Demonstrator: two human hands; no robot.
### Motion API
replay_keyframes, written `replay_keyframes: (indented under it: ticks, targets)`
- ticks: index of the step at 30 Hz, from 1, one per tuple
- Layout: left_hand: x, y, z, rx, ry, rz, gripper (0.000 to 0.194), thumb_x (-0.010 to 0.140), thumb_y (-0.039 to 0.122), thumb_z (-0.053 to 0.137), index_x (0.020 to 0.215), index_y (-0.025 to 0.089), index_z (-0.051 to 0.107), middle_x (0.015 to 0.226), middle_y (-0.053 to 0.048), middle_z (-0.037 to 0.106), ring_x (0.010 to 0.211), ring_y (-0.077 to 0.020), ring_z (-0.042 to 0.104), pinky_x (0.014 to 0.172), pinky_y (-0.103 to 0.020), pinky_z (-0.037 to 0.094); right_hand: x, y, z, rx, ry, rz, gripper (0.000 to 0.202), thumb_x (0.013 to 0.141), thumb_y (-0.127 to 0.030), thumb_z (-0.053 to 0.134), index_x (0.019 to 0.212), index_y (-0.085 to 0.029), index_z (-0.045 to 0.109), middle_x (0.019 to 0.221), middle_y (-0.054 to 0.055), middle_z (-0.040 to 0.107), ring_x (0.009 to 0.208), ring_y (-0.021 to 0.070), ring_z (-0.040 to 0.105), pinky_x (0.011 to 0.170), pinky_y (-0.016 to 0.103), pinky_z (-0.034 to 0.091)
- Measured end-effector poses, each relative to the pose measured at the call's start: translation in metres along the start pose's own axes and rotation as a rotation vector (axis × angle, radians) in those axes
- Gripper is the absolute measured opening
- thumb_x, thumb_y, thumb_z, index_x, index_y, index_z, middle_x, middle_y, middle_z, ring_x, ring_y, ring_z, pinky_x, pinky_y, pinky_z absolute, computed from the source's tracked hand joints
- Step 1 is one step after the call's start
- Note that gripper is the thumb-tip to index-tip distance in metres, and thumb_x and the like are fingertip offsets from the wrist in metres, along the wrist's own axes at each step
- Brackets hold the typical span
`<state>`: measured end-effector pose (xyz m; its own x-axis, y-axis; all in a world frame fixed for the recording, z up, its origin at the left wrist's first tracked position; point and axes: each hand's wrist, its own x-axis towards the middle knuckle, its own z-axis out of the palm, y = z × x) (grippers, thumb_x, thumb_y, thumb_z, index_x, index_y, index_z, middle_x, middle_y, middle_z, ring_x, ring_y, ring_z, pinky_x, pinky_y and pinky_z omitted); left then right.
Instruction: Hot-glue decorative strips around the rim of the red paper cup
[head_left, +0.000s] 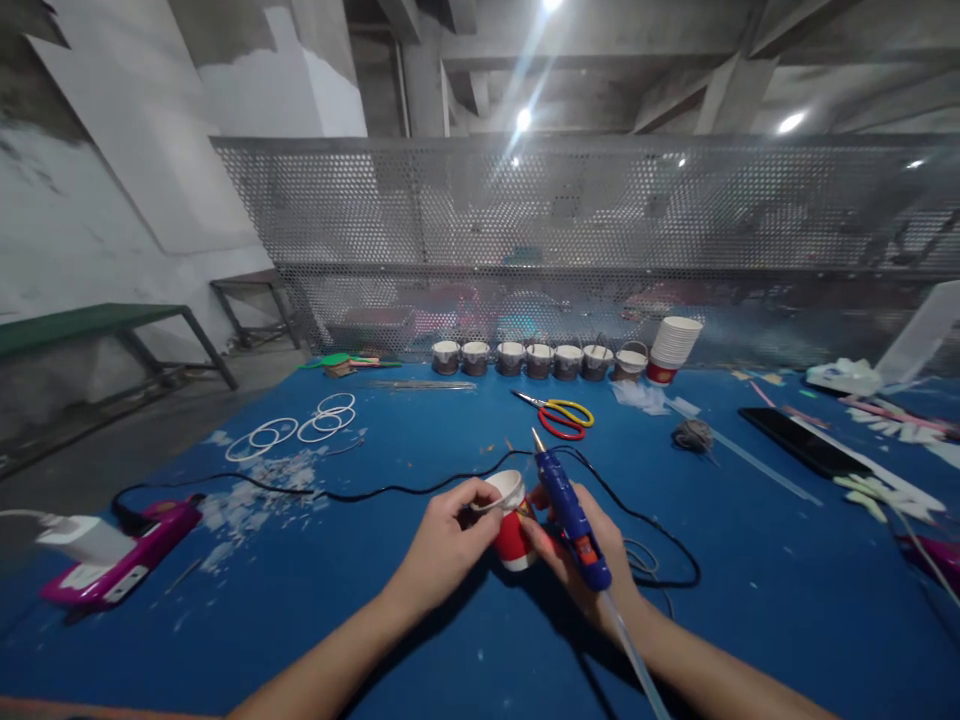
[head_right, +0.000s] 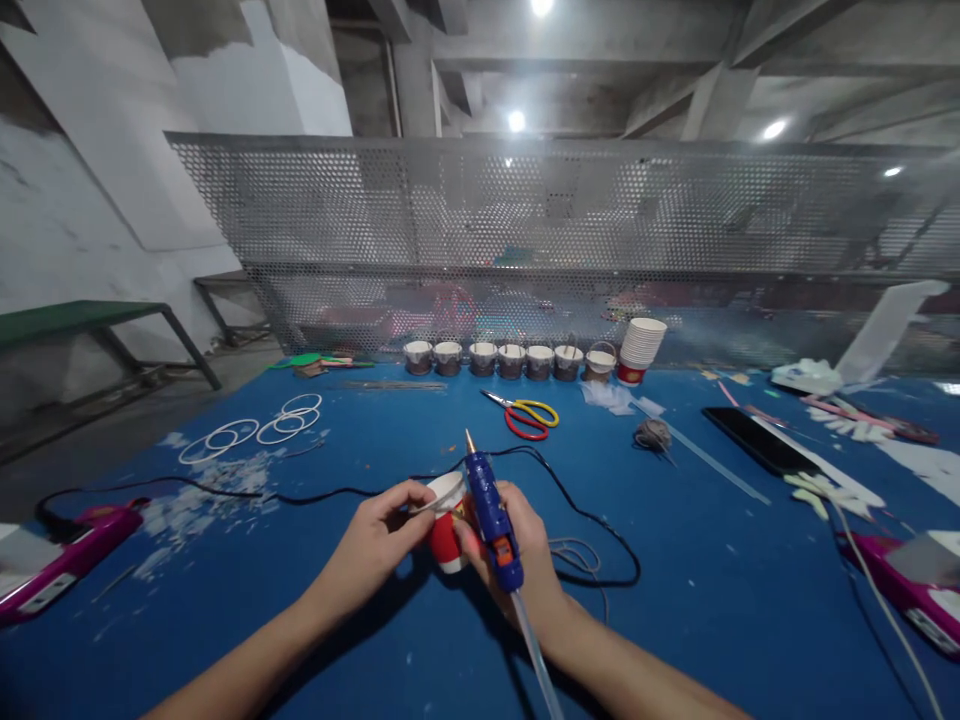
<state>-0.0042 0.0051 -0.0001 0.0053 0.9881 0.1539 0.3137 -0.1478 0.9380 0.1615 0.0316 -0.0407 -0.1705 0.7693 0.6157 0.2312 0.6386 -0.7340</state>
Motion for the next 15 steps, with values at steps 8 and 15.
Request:
replay_keyframes:
  ticks: [8,15]
  targets:
    - [-0.0014,-0.0007,0.0026,0.092,-0.028,0.068,0.019,0.077,0.028,0.053,0.072,0.015,0.066,0.067,-0.001,0.063,0.061,-0.0132,0.052,0.059,-0.023,0.041,0.0001,-0.0001,-0.003,-0.045,-0.027,0.027,0.01,0.081,-0.024,0.061,0.076,-0.021,0.054,0.069,-0.001,0.06,0.058,0.0133,0.056,0.057,0.025,0.046]
    - [-0.001,0.0029,0.0031,0.132,-0.064,0.123,0.019,0.075,0.021,0.051,0.074,0.015,0.069,0.071,-0.003,0.068,0.064,-0.0141,0.055,0.061,-0.024,0.044,0.0005,-0.0007,-0.0035,-0.044,0.013,0.059,0.012,0.081,-0.024,0.06,0.074,-0.021,0.051,0.066,-0.002,0.056,0.057,0.0125,0.052,0.056,0.024,0.045]
